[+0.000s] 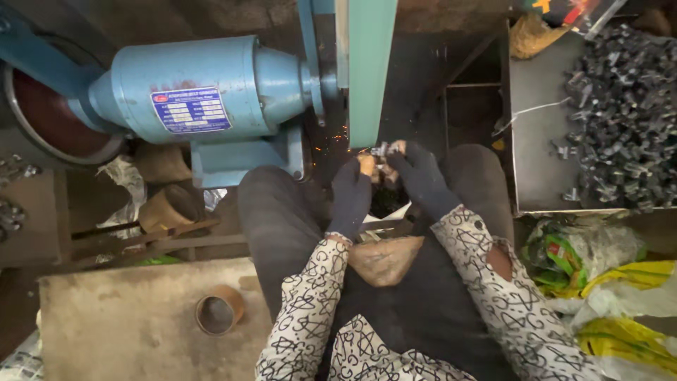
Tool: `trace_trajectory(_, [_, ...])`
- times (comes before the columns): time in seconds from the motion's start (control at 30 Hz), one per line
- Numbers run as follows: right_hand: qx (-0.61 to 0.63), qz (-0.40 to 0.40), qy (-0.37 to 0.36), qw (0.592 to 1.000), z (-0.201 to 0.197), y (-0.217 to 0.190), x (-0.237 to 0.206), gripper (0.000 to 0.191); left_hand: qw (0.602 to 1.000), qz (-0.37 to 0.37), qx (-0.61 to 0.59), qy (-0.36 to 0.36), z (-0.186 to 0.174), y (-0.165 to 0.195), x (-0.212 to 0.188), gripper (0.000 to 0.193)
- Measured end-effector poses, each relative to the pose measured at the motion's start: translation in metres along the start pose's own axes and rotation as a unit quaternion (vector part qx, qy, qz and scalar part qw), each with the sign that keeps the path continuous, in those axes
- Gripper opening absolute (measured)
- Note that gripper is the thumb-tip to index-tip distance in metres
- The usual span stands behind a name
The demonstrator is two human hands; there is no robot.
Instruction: The person sits on the floor at a bench grinder and grinds small metal components one at a time against the spinning abrasive wheel, producing sparks, then places each finished part onto a tray holding a pile of similar ground parts, repeating the cycle.
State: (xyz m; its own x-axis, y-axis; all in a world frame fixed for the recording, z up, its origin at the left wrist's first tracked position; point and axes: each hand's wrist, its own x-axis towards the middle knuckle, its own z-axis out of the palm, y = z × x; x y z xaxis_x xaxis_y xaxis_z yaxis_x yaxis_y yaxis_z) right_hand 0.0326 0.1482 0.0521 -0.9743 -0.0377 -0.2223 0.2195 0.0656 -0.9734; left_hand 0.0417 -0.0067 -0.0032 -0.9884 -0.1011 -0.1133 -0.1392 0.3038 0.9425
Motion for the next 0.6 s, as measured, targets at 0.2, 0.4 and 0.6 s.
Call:
trace_trajectory(0.2, [-0.007,0.013,-0.012,1.000,-0.005,0.003,0.006,0.017,0.993,0.104,0.028,0.045,0.017,-0.021,0.009,0.023])
trace_trajectory(0.4, [-0.479,-0.095,0.234,0.841,-0.157,-0.004,-0.018,0.020,0.963,0.082,0.108,-0.232,-0.007,-0.005,-0.012,0.037])
trace_trajectory(0.6, [-0.631,-0.002,0.194,0.752,-0.254,0.028,-0.057,0.010,0.913,0.025,0.220,-0.344,0.013,0.014,-0.017,0.049])
